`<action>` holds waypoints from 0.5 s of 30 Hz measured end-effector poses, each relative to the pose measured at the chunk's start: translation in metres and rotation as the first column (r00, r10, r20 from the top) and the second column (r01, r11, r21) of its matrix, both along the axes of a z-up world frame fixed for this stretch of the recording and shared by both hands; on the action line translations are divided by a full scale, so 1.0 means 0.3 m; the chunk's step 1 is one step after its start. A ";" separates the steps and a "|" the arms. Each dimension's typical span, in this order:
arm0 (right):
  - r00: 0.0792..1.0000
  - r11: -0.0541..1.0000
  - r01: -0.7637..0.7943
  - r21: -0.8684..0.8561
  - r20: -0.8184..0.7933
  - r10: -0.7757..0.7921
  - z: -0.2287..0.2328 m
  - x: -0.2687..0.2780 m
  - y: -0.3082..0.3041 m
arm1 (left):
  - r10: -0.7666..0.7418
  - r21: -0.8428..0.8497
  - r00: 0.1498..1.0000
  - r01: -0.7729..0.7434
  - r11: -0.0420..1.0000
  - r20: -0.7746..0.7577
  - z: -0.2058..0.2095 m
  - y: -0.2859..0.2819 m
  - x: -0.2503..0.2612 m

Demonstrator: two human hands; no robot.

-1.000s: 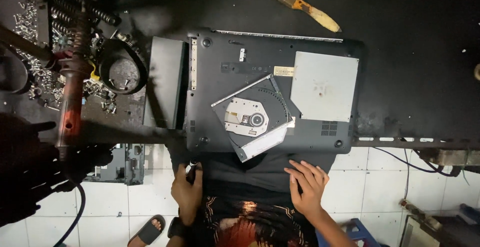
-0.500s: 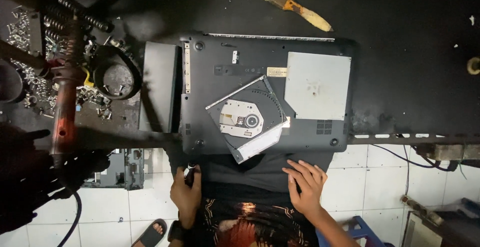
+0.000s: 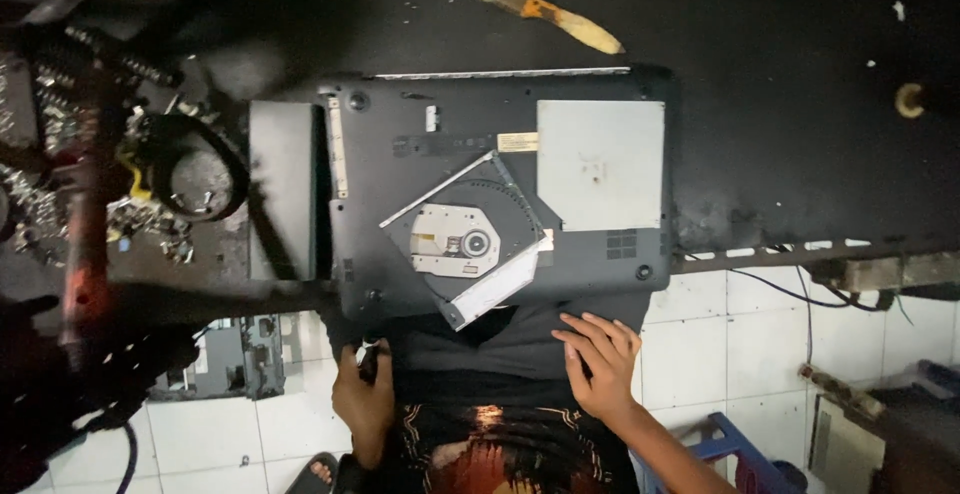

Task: The person uses a screwdriver to remove screws from a metal casing, then places the casing on a workbench. They proceed to unscrew a hard drive from a mounting bracket, remove the drive, and place it on the workbench. The person then uses the screwdriver to remove additional screws from the mounting bracket.

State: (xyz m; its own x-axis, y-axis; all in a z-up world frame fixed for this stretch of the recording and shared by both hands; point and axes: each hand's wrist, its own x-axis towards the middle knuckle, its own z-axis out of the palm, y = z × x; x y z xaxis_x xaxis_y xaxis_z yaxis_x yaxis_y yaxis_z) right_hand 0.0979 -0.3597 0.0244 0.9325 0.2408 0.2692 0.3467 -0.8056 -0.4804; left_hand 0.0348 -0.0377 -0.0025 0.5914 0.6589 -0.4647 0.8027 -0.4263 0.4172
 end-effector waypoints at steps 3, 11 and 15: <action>1.000 1.000 -0.007 0.010 0.008 0.007 0.009 0.000 -0.013 | 0.005 0.003 1.000 -0.005 1.000 -0.007 0.015 -0.018 0.006; 1.000 1.000 -0.020 0.022 0.022 0.019 0.009 0.010 -0.045 | 0.059 -0.009 0.997 -0.060 0.998 -0.040 0.049 -0.054 0.042; 0.999 0.999 -0.015 0.031 0.030 0.014 0.007 0.008 -0.047 | 0.048 0.004 0.998 -0.048 0.999 -0.037 0.024 -0.049 0.029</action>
State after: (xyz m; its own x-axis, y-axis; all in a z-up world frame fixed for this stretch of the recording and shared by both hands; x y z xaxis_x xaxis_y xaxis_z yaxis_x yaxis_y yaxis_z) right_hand 0.1001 -0.3737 0.0266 0.9206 0.2448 0.3042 0.3723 -0.7852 -0.4949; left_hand 0.0437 -0.0523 0.0047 0.5414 0.6879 -0.4835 0.8372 -0.3883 0.3851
